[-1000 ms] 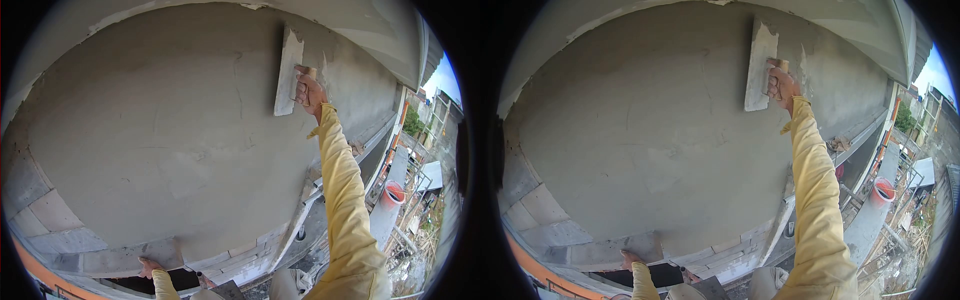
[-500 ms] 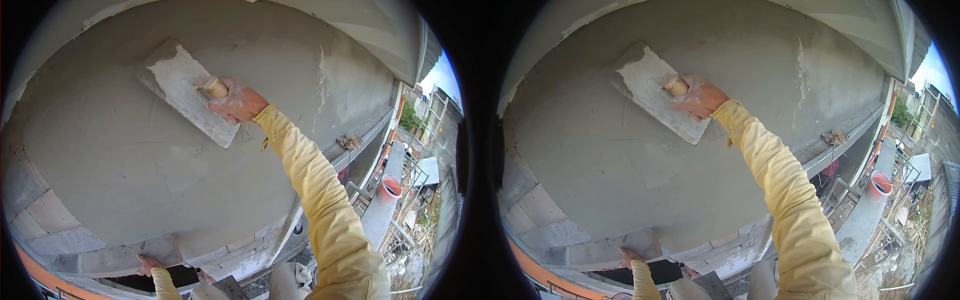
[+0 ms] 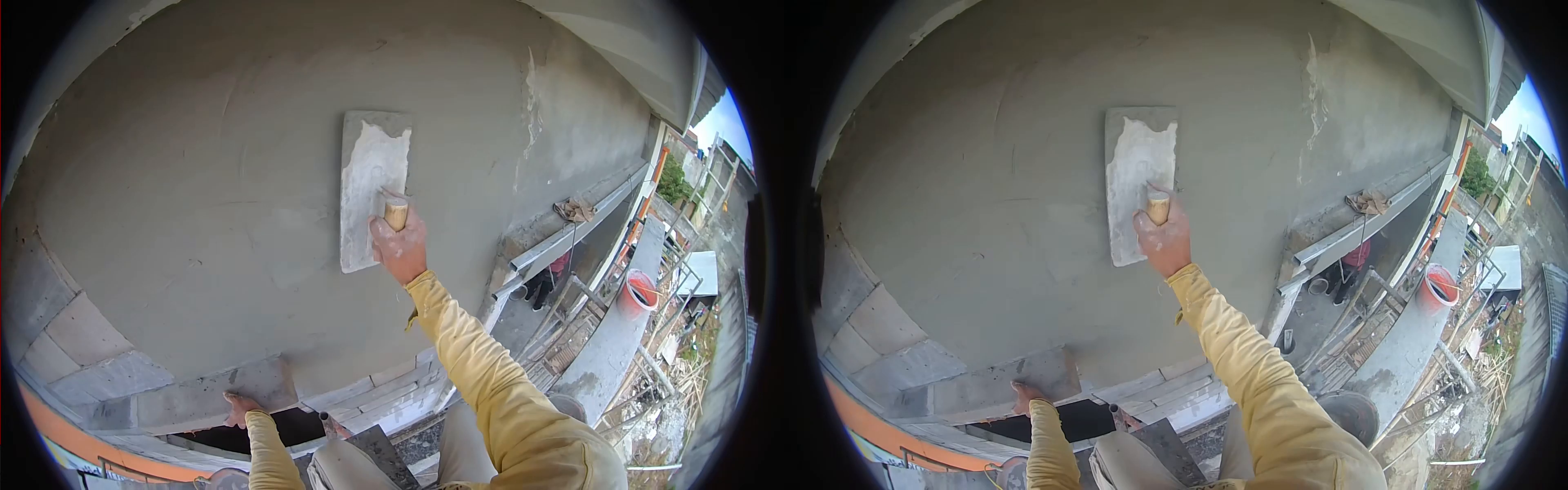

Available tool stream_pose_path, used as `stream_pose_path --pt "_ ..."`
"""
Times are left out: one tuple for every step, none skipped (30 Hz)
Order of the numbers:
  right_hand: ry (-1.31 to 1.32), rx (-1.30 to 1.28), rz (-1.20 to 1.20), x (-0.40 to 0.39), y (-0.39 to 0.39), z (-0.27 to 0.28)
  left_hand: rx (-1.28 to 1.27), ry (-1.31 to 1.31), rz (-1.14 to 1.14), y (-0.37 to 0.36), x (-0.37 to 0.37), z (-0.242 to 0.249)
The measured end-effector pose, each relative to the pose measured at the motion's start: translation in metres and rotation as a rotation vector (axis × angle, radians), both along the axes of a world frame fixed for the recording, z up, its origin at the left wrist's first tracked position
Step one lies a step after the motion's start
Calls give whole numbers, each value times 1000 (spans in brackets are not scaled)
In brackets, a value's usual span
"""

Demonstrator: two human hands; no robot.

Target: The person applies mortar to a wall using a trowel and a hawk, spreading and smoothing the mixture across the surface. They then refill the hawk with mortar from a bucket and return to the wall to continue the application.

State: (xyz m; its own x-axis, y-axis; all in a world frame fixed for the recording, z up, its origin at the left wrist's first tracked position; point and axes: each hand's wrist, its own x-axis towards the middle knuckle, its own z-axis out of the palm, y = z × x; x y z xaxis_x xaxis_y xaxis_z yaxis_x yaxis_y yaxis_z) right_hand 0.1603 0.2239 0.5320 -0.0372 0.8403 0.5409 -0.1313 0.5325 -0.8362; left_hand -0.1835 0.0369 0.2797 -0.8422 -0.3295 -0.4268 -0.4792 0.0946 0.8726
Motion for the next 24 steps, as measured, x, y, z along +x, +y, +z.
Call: stream_pose_path --pt "198 -135 41 -2 8 3 1 0 7 1 -1 -2" --pt "179 -113 75 -10 10 0 6 0 14 2 -3 -2" --pt "160 -89 108 -23 12 -2 3 -1 19 4 -6 -1" --pt "-138 124 132 -39 4 -11 11 -11 -1 0 4 5" --pt "-427 341 152 -59 -11 -22 22 -12 -27 -4 9 10" --pt "-563 482 142 -80 -22 -39 -19 -20 -63 -6 9 9" --pt "-691 628 123 -96 -32 -55 -25 -9 -66 -7 8 9" --pt "-681 625 112 -103 -42 -62 -11 -10 -46 -5 6 8" --pt "-705 659 50 -107 -49 -68 7 -13 -26 -2 7 8" --pt "-729 689 -13 -105 -52 -67 7 -7 -37 -3 7 8" --pt "-724 680 -30 -99 -47 -63 4 4 -53 -4 8 9" --pt "-700 588 -124 -89 -37 -58 59 15 -52 -5 9 9" --pt "-677 495 -215 -75 -26 -50 114 21 -50 -4 13 13" --pt "-544 433 -252 -58 -13 -42 162 57 -50 -4 21 19" --pt "-542 407 -317 -38 -3 -37 155 56 -58 -3 23 17" --pt "-536 387 -377 -16 4 -29 169 66 -37 -3 20 13" --pt "-513 343 -431 4 12 -21 184 78 -17 -2 16 11" --pt "-489 293 -485 25 19 -14 176 84 -21 -4 11 6" --pt "-463 265 -572 45 28 -9 198 84 -38 -5 7 1" --pt "-435 239 -659 66 38 -3 224 85 -54 -3 4 -2" --pt "-369 216 -728 85 49 1 222 88 -53 -2 4 -3" --pt "-305 193 -793 104 60 6 217 96 -41 -1 3 -3" --pt "-261 204 -857 123 75 8 211 103 -28 -1 3 -4" --pt "-219 216 -921 142 90 9 208 101 -25 -1 3 -3"
